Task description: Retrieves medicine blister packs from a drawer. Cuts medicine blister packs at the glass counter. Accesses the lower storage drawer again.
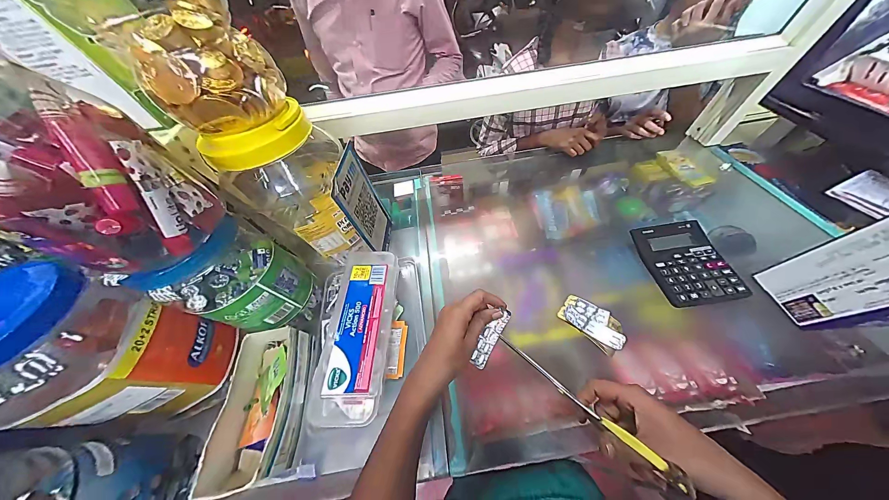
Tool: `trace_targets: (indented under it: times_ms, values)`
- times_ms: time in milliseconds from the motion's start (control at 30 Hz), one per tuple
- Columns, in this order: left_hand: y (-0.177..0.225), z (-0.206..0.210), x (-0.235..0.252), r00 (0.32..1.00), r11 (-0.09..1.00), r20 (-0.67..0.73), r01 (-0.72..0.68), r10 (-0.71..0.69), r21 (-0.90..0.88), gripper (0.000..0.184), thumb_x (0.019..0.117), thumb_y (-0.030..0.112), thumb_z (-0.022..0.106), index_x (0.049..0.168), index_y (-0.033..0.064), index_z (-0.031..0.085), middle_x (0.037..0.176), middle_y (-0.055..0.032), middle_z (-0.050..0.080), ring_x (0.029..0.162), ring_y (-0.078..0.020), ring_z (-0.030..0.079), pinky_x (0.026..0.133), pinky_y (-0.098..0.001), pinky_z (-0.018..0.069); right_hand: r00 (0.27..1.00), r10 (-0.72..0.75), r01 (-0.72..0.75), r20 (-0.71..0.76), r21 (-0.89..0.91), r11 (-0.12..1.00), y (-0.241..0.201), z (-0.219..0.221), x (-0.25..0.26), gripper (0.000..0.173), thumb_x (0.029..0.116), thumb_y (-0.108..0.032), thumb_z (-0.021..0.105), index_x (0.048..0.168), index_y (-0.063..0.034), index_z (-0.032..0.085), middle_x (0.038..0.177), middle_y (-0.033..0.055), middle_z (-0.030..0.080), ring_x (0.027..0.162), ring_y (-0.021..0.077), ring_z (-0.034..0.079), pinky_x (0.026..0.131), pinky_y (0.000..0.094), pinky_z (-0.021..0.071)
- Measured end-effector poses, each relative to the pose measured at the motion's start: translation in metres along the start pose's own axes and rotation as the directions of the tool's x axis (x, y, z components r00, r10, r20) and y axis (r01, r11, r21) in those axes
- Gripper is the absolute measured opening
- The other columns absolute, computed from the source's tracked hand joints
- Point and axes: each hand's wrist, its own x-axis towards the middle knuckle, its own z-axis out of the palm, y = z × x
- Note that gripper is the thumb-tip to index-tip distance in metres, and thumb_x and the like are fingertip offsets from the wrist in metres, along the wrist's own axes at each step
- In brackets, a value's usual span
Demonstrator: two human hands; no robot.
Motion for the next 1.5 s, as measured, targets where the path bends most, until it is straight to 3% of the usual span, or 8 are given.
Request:
trace_targets:
  times_ms: [667, 833, 967, 1067, 1200, 1267, 1367, 1500]
  values:
    - [-0.005, -0.002, 0.003, 0.999, 0.996, 0.054, 0.002, 0.003, -0.093, 0.022, 0.1050, 0.013, 0.051, 0.111, -0.0015, 0.067, 0.085, 0.0009, 0.065, 0.071, 0.0042, 0.055, 0.067, -0.0131, 0.0458, 0.995, -0.096, 0.095, -0.031, -0.027, 0.995, 0.005, 0.001, 0.005, 0.028, 0.0804, -0.031, 0.083, 0.101, -0.0188, 0.067, 0.063, -0.0173, 0.059, 0.049, -0.0056, 0.053, 0.046, 0.0140, 0.0442]
    - [-0.007, -0.001, 0.004, 0.999, 0.999, -0.031, 0.037, -0.038, -0.017, 0.024, 0.1054, 0.014, 0.050, 0.114, -0.0015, 0.066, 0.081, -0.0003, 0.064, 0.067, 0.0009, 0.054, 0.064, -0.0159, 0.0461, 0.996, -0.038, 0.024, -0.085, -0.169, 0.985, -0.003, -0.007, 0.001, 0.050, 0.0730, -0.039, 0.087, 0.111, -0.0185, 0.063, 0.067, -0.0160, 0.057, 0.054, -0.0040, 0.054, 0.050, 0.0153, 0.0461]
    - [-0.007, -0.001, 0.003, 0.963, 0.991, -0.236, 0.136, -0.131, 0.005, 0.024, 0.1057, 0.016, 0.051, 0.115, -0.0009, 0.065, 0.072, 0.0014, 0.060, 0.059, -0.0007, 0.056, 0.058, -0.0177, 0.0493, 0.916, -0.098, -0.202, -0.390, -0.658, 0.726, -0.019, -0.002, -0.014, 0.062, 0.0713, -0.033, 0.090, 0.120, -0.0054, 0.063, 0.072, 0.0115, 0.065, 0.062, 0.0302, 0.063, 0.058, 0.0509, 0.0514]
    - [-0.005, 0.002, 0.003, 0.945, 0.988, -0.290, 0.153, -0.152, -0.022, 0.022, 0.1047, 0.015, 0.052, 0.114, -0.0013, 0.064, 0.072, 0.0022, 0.063, 0.058, -0.0010, 0.059, 0.056, -0.0179, 0.0515, 0.852, -0.084, -0.395, -0.516, -0.740, 0.545, -0.028, 0.014, -0.013, 0.058, 0.0757, -0.022, 0.088, 0.124, -0.0033, 0.062, 0.091, 0.0220, 0.070, 0.078, 0.0446, 0.070, 0.065, 0.0621, 0.0540]
    - [-0.003, 0.006, 0.002, 0.941, 0.982, -0.287, 0.151, -0.179, -0.117, 0.021, 0.1044, 0.012, 0.053, 0.115, -0.0034, 0.061, 0.079, -0.0018, 0.071, 0.065, -0.0067, 0.070, 0.062, -0.0239, 0.0605, 0.866, -0.159, -0.391, -0.474, -0.839, 0.378, -0.034, 0.031, -0.012, 0.045, 0.0824, -0.011, 0.082, 0.123, 0.0017, 0.069, 0.114, 0.0311, 0.065, 0.105, 0.0509, 0.065, 0.077, 0.0600, 0.0557]
    - [0.000, 0.008, 0.002, 0.939, 0.975, -0.284, 0.152, -0.193, -0.159, 0.020, 0.1041, 0.011, 0.053, 0.115, -0.0035, 0.061, 0.080, -0.0024, 0.073, 0.066, -0.0084, 0.072, 0.064, -0.0257, 0.0625, 0.828, -0.400, -0.273, -0.393, -0.905, 0.325, -0.033, 0.042, -0.004, 0.032, 0.0788, -0.009, 0.083, 0.107, 0.0011, 0.075, 0.103, 0.0285, 0.069, 0.097, 0.0488, 0.069, 0.072, 0.0580, 0.0579]
    - [0.002, 0.012, -0.001, 0.943, 0.980, -0.287, 0.128, -0.167, -0.152, 0.019, 0.1030, 0.011, 0.055, 0.114, -0.0029, 0.062, 0.080, -0.0020, 0.074, 0.067, -0.0088, 0.073, 0.065, -0.0255, 0.0635, 0.823, -0.525, -0.037, -0.217, -0.943, 0.332, -0.026, 0.061, 0.029, 0.033, 0.0885, -0.028, 0.075, 0.110, -0.0030, 0.075, 0.099, 0.0187, 0.072, 0.095, 0.0381, 0.072, 0.077, 0.0507, 0.0601]
    - [0.001, 0.015, -0.002, 0.948, 0.995, -0.304, 0.077, -0.094, -0.067, 0.021, 0.1011, 0.012, 0.055, 0.112, -0.0033, 0.063, 0.080, -0.0010, 0.074, 0.067, -0.0065, 0.073, 0.065, -0.0242, 0.0631, 0.799, -0.599, 0.147, 0.049, -0.982, 0.116, -0.008, 0.071, 0.059, 0.016, 0.0894, -0.009, 0.069, 0.099, 0.0029, 0.073, 0.092, 0.0165, 0.071, 0.087, 0.0315, 0.072, 0.069, 0.0416, 0.0599]
